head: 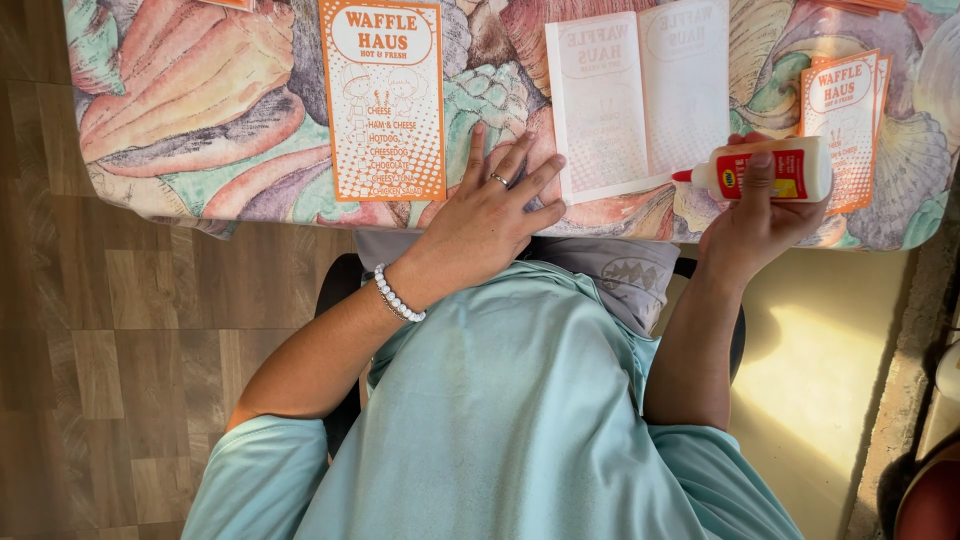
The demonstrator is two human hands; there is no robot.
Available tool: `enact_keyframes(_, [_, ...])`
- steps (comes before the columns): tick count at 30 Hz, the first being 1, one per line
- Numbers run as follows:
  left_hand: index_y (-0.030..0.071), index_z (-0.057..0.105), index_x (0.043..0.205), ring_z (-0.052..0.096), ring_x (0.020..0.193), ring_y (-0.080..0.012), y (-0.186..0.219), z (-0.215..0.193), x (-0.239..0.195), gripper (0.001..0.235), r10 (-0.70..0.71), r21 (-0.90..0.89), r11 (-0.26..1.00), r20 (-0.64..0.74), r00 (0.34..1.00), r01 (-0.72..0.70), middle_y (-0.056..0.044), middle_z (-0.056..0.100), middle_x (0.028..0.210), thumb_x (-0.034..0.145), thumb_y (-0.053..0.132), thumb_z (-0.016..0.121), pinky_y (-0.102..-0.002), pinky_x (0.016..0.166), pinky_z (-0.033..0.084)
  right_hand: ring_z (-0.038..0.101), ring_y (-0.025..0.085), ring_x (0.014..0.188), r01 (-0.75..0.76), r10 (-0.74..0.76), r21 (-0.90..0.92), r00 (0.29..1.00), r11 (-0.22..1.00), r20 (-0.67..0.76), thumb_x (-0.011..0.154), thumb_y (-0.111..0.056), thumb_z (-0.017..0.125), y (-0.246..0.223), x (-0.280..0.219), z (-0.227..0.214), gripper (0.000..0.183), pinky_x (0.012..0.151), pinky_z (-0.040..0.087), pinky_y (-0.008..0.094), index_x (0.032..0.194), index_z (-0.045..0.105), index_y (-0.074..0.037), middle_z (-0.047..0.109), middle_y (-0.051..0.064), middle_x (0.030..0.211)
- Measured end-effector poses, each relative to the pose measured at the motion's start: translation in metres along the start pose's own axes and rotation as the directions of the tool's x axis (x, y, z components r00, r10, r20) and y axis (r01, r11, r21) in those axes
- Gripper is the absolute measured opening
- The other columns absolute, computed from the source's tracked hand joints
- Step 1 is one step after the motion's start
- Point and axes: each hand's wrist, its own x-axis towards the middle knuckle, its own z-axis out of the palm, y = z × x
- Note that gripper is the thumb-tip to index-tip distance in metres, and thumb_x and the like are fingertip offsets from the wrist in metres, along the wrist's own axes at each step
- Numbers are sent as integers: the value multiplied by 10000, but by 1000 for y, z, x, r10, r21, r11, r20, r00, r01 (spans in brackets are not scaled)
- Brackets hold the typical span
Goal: Manually folding and gluing paper bags for packaging
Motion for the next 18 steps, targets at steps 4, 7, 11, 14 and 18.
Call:
enact_keyframes(4, [168, 671, 1228, 330, 1467, -486, 1, -1, 0, 353, -4, -1, 1000, 1, 1000, 4, -162, 461, 1540, 876, 148, 697, -797, 1171, 135, 770, 380, 942, -10, 6, -78, 999, 997, -49, 987, -128, 820, 4, 12, -10, 353, 762, 679, 485, 1207, 565, -22, 762, 274, 1057])
enact_keyframes(7, [163, 669, 1233, 351, 1453, -480, 2, -4, 1, 387, -13, 8, 1000, -1, 1000, 13, -210, 426, 1534, 850, 128, 708, -789, 1175, 149, 756, 358, 925, 61, -63, -115, 998, 992, -17, 1005, -129, 789, -4, 19, -5, 269, 753, 674, 479, 1166, 625, 12, 757, 262, 1013])
enact_keyframes(11, [156, 664, 1222, 467, 1210, -417, 6, -6, 0, 413, -8, 60, 998, -61, 998, 12, -188, 491, 1227, 819, 67, 679, -811, 1144, 187, 777, 364, 917, 78, -87, -152, 995, 985, -51, 1039, -120, 800, 8, 29, -23, 355, 714, 674, 495, 1308, 594, -15, 794, 283, 1030])
enact_keyframes(14, [177, 669, 1243, 483, 1085, -383, 7, -6, 0, 449, -14, 89, 996, -75, 997, 21, -146, 474, 1021, 806, 74, 675, -811, 1143, 194, 777, 419, 974, 155, -160, -112, 987, 981, -34, 1012, -141, 852, 23, 36, -39, 400, 766, 710, 578, 1291, 601, -2, 767, 304, 1120])
enact_keyframes(18, [178, 682, 1236, 492, 1052, -375, 7, -7, 1, 435, -16, 77, 997, -72, 997, 21, -137, 465, 1000, 810, 90, 694, -810, 1148, 180, 751, 383, 911, 173, -174, -140, 985, 975, 1, 1013, -192, 823, 19, 42, -36, 362, 705, 679, 532, 1219, 613, 18, 758, 291, 1034])
